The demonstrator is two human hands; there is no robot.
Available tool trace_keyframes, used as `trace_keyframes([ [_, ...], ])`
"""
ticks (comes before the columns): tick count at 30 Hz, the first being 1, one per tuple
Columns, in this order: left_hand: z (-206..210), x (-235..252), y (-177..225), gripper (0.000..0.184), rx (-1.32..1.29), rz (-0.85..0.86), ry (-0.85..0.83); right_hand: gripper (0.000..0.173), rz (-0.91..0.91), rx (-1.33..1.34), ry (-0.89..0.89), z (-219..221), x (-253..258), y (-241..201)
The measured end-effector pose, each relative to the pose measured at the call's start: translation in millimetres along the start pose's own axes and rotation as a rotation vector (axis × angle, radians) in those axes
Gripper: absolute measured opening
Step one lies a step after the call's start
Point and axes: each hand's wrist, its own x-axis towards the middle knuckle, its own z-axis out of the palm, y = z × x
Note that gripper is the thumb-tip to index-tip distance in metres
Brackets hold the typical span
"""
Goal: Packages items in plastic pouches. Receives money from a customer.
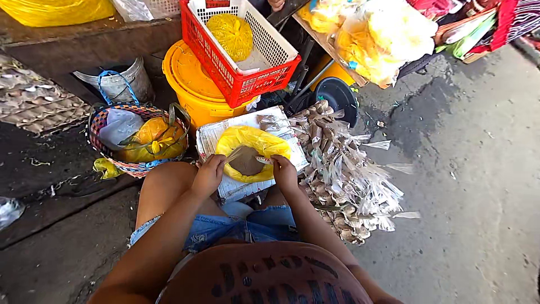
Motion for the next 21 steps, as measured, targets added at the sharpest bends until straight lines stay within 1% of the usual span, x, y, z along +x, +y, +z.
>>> trace_keyframes([
  [2,0,0,1,0.029,0.023,0.013,-0.032,0.03,0.067,-0.042,-0.032,-5,7,6],
  [4,0,0,4,0.03,0.092,0.006,-0.09,0.032,0.127,-0.073,-0.136,-7,8,6],
  [7,0,3,9,0.03,0.179,-0.06,-0.138,0.033,0.176,-0.01,-0.274,-2,5,-4],
  [11,-1,8,8,0.033,0.193,-0.131,-0.161,0.032,0.215,0.098,-0.409,13,8,-24],
  [14,-1,8,6,0.037,0.172,-0.142,-0.17,0.029,0.268,0.221,-0.433,24,16,-27],
  [16,0,6,5,0.038,0.153,-0.13,-0.132,0.025,0.325,0.324,-0.415,24,22,-23],
  [18,-1,5,3,0.039,0.14,-0.12,-0.112,0.021,0.382,0.43,-0.398,14,25,-19],
  [21,1,4,0,0.038,0.124,-0.096,-0.105,0.018,0.404,0.594,-0.382,-14,29,-11],
])
